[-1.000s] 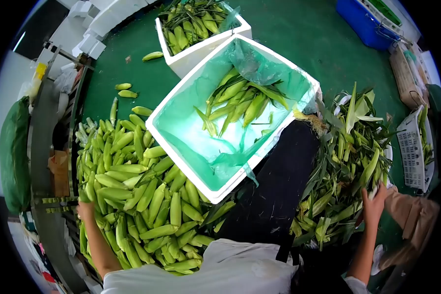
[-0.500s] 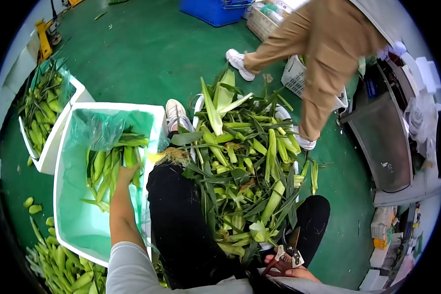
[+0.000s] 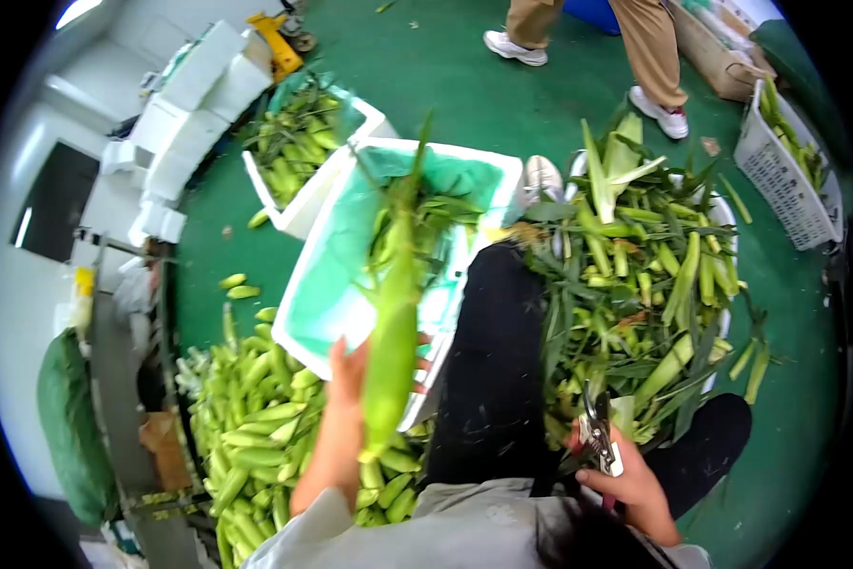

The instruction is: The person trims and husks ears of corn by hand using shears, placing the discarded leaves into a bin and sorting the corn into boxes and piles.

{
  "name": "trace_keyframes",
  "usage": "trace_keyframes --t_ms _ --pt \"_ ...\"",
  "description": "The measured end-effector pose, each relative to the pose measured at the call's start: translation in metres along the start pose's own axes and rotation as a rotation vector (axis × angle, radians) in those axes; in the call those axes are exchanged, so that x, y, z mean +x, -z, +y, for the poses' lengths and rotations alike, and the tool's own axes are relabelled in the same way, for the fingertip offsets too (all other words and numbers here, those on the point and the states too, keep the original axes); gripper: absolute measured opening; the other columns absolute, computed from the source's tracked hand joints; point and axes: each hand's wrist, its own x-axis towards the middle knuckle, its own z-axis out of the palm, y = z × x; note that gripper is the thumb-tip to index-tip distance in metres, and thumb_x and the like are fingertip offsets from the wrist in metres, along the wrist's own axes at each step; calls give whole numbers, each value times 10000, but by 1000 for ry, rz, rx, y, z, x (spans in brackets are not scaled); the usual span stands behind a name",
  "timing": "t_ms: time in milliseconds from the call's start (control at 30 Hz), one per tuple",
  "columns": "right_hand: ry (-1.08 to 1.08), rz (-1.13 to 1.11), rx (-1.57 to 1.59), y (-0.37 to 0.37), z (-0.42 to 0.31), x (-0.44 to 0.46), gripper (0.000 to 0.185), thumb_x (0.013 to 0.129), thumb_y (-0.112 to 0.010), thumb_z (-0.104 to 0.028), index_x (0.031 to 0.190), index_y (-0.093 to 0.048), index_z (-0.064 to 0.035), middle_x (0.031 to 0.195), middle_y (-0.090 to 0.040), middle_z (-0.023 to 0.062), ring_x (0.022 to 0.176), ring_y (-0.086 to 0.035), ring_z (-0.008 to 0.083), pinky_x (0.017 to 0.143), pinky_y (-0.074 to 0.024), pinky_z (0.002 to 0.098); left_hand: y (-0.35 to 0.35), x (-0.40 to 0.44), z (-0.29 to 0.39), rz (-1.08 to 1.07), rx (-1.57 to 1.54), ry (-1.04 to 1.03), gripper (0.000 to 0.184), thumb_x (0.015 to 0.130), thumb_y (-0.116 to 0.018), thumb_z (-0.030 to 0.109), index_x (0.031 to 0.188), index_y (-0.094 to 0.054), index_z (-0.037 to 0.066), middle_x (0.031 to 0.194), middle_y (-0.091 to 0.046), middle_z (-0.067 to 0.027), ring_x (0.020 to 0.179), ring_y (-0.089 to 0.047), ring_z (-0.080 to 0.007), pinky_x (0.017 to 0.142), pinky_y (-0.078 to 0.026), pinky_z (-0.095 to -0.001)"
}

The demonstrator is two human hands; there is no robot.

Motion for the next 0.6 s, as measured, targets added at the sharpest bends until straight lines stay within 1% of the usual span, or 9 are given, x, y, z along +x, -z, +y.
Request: trace_keyframes --t_ms 33,67,100,133,233,300,467,567,600 --pt "61 -30 -175 -6 -12 8 773 726 -794 -135 1384 -410 -2 1202 -571 112 1112 -552 217 966 -432 348 -16 3 -11 47 86 54 857 844 -562 617 1430 -351 29 1210 -558 -205 933 -636 -313 763 -569 -456" --pt "148 -37 -338 -12 -21 12 792 717 -810 -179 1376 -409 0 1215 -556 141 1119 -550 256 968 -434 362 -11 24 -25 -207 64 133 799 855 -564 603 1404 -367 57 1125 -572 -177 863 -640 -284 716 -571 -413" --pt "233 -18 -507 -14 -32 14 813 708 -826 -224 1368 -409 3 1228 -542 169 1127 -547 294 971 -436 376 -47 34 -33 -118 213 187 659 863 -553 604 1171 -550 22 1070 -585 -158 782 -622 -256 632 -566 -374" --pt "299 21 -570 -16 -46 14 823 704 -828 -254 1362 -407 4 1236 -526 191 1136 -538 326 980 -432 388 -78 44 -45 -78 259 195 644 866 -571 584 1203 -525 37 1060 -596 -149 797 -634 -261 649 -558 -372" --pt "364 270 -635 1 -55 -1 847 715 -815 -360 1352 -399 11 1267 -497 229 1187 -508 380 1012 -411 427 -121 62 -78 -18 579 109 571 937 -586 416 1341 -431 43 1094 -607 -122 895 -644 -246 727 -551 -374" --pt "266 329 -646 23 -57 -13 880 722 -812 -405 1367 -387 17 1289 -488 237 1200 -502 380 1028 -400 429 -134 71 -94 -109 920 -73 589 946 -624 260 1422 -377 17 1253 -568 -102 1128 -550 -177 985 -419 -305" --pt "263 175 -366 75 -40 -26 921 751 -816 -430 1401 -350 27 1340 -457 220 1223 -493 292 1026 -409 372 -151 85 -112 -432 1307 75 592 912 -684 235 1381 -438 -29 1253 -589 -105 1129 -559 -184 980 -426 -303" --pt "252 136 -512 94 -37 -29 712 745 -828 -316 1283 -483 -1 1064 -633 141 956 -614 219 849 -498 334 -145 94 -117 -454 1104 357 619 904 -683 273 1394 -441 -16 1213 -616 -107 1099 -582 -173 960 -446 -302" --pt "189 166 -399 93 -38 -34 525 764 -809 -222 1164 -557 4 890 -657 70 825 -616 144 743 -502 282 -147 100 -117 -432 1016 457 627 900 -684 292 1395 -446 -9 1198 -625 -111 1090 -588 -169 958 -451 -304"
